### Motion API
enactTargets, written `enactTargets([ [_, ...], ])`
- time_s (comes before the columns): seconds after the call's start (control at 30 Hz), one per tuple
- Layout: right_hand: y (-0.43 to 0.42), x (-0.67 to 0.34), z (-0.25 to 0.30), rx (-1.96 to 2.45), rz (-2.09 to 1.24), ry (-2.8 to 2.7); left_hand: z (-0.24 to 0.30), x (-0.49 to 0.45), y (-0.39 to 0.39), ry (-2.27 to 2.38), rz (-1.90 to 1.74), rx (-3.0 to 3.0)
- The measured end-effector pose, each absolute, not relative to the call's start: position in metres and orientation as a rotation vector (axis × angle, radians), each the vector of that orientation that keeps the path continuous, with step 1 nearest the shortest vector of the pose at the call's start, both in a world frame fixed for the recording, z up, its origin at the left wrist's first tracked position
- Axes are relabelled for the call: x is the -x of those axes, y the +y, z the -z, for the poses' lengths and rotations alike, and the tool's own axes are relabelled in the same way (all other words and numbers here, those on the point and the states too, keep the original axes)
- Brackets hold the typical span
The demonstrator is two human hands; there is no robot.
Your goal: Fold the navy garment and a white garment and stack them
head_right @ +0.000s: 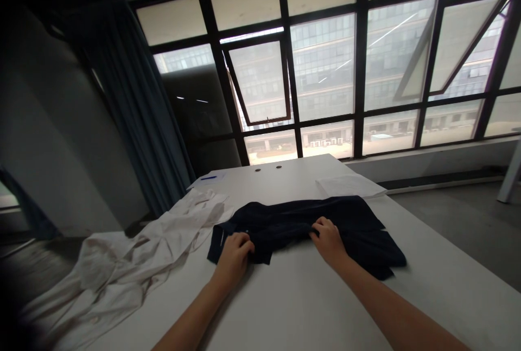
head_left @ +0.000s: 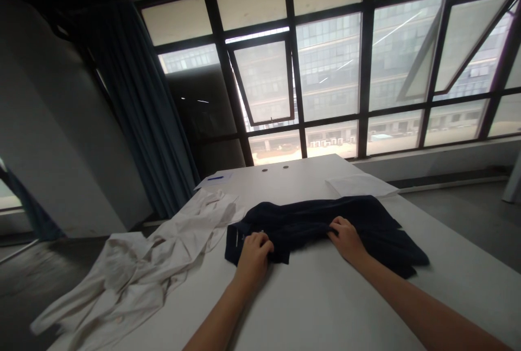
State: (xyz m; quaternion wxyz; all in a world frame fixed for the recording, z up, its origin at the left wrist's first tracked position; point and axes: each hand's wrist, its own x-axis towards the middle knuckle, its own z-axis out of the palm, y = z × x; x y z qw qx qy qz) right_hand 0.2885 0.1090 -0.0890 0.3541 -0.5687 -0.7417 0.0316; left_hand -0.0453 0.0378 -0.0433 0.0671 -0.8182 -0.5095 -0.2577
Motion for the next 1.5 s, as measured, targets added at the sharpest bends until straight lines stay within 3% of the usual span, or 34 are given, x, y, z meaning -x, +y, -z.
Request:
enactTargets([
  [0.1,0.111,-0.288,0.091,1.503,-0.12,-1.928,0.041,0.036,0.029,-1.41,0.615,2.718],
  [0.4,0.108,-0.285,0.091,1.541,-0.065,-1.936,0.04,0.043,0.036,-1.439,0.622,2.673],
  [0.73,0.101,-0.299,0.025,1.383,-0.058,-1.943,0.0,0.054,0.03,-1.319,1.087,2.515],
  [0.93,0.082,-0.31,-0.033,1.312,-0.396,-2.125,-0.049,0.046,0.006,-1.381,1.351,2.807],
  [1.1,0.067,-0.323,-0.053,1.228,-0.862,-2.483,-0.058,0.039,0.004,-1.567,1.553,3.074],
  [1.2,0.066,-0.324,-0.051,1.264,-0.94,-2.476,-0.045,0.027,0.006,-1.752,1.267,2.953],
  [1.37,0.079,-0.329,-0.03,1.597,-0.726,-2.423,0.0,0.001,-0.004,-1.608,0.672,3.006],
  [1.5,0.102,-0.358,-0.002,1.776,-0.667,-2.37,0.031,0.002,-0.001,-1.557,0.404,3.125],
])
